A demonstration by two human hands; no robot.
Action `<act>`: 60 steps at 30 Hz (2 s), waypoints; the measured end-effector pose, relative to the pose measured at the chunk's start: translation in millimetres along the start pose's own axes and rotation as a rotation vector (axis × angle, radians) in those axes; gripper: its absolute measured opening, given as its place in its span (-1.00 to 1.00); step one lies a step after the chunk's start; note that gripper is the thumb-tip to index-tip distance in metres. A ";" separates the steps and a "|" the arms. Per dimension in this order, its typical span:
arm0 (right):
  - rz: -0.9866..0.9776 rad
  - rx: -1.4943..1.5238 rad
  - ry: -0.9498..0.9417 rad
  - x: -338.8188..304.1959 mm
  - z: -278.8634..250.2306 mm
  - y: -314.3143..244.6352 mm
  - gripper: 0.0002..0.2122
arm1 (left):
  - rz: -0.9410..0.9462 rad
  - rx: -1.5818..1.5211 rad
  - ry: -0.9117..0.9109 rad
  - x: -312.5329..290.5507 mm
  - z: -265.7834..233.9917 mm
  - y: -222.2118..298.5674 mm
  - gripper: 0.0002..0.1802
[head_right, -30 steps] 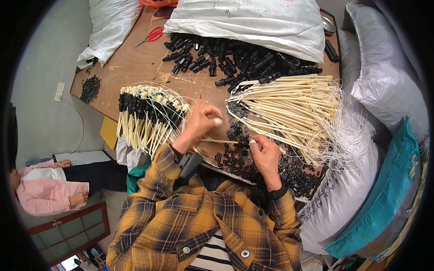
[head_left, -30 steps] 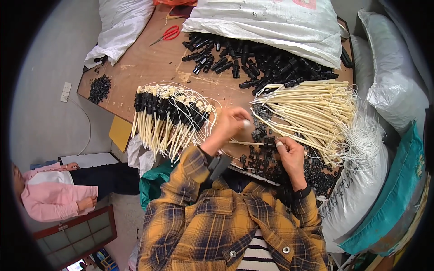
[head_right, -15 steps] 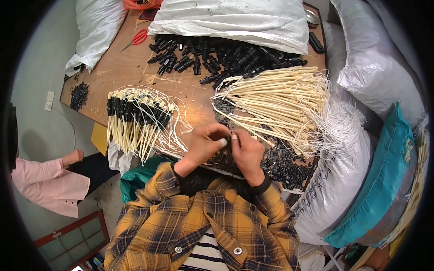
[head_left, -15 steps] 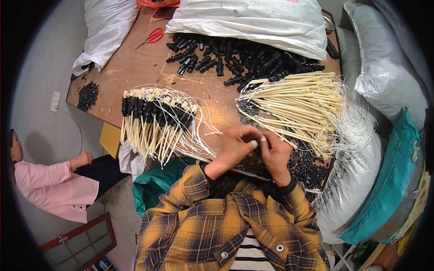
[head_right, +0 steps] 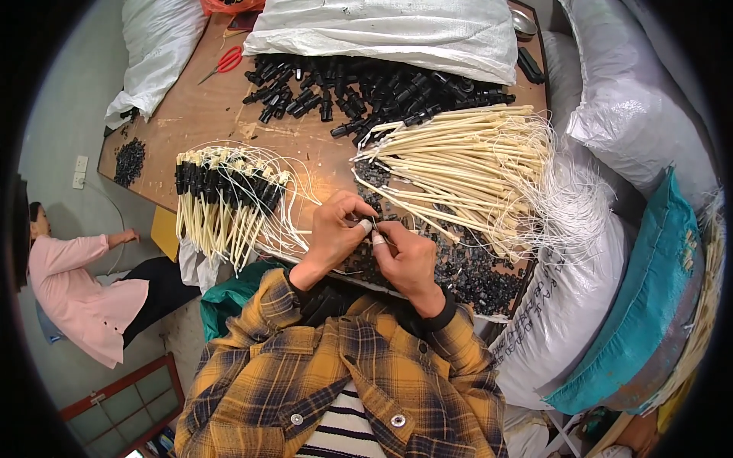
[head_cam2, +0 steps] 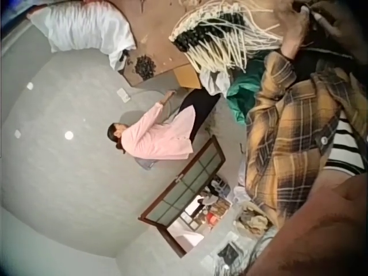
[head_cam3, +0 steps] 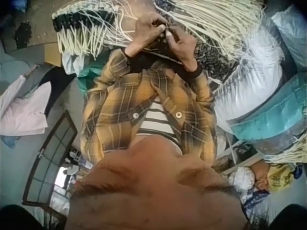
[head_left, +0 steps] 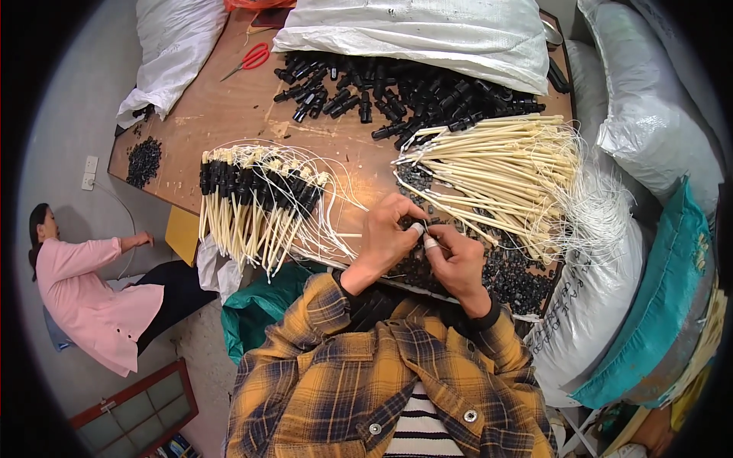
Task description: Assembling small black connectors onto bundles of white electrical wires at a workstation.
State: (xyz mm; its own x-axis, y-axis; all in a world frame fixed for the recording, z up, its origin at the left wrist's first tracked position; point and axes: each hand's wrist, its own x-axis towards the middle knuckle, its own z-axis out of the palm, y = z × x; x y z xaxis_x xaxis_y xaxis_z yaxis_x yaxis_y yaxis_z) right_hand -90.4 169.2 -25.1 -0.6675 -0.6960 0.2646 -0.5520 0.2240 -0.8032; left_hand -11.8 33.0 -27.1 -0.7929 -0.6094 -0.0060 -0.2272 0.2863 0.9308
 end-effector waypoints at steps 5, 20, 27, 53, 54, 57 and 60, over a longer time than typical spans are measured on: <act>0.186 0.246 -0.207 5.0 -10.2 -0.1 -0.91 | 0.280 0.111 0.134 4.5 -0.8 1.7 -0.85; 0.489 0.576 -0.312 11.2 -31.0 11.1 -0.80 | 0.626 0.349 -0.147 14.5 -21.8 9.0 -0.55; -0.310 -0.559 -0.394 7.7 -33.6 -1.4 -0.64 | 0.382 0.371 -0.258 3.8 -26.9 -7.4 -0.56; -0.062 -0.434 -0.068 23.0 -18.8 18.4 -0.83 | 0.575 0.560 0.268 78.3 -61.4 -43.0 -0.60; -0.062 -0.539 -0.093 22.8 -21.0 27.4 -0.86 | 0.599 0.570 0.241 97.5 -49.7 -44.5 -0.66; 0.011 -0.639 -0.125 21.7 -24.8 41.7 -0.88 | 0.505 0.604 0.155 123.3 -36.1 -56.9 -0.72; -0.008 -0.649 -0.100 25.4 -31.3 52.1 -0.88 | 0.301 0.666 0.084 127.0 -39.9 -71.5 -0.72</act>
State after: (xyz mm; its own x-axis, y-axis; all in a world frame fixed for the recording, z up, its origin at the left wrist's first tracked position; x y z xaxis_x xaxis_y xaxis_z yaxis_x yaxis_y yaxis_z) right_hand -151.8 184.5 -43.5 -0.6295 -0.7525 0.1934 -0.7672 0.5626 -0.3081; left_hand -73.8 -94.4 -79.9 -0.8351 -0.4803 0.2681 -0.3229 0.8226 0.4680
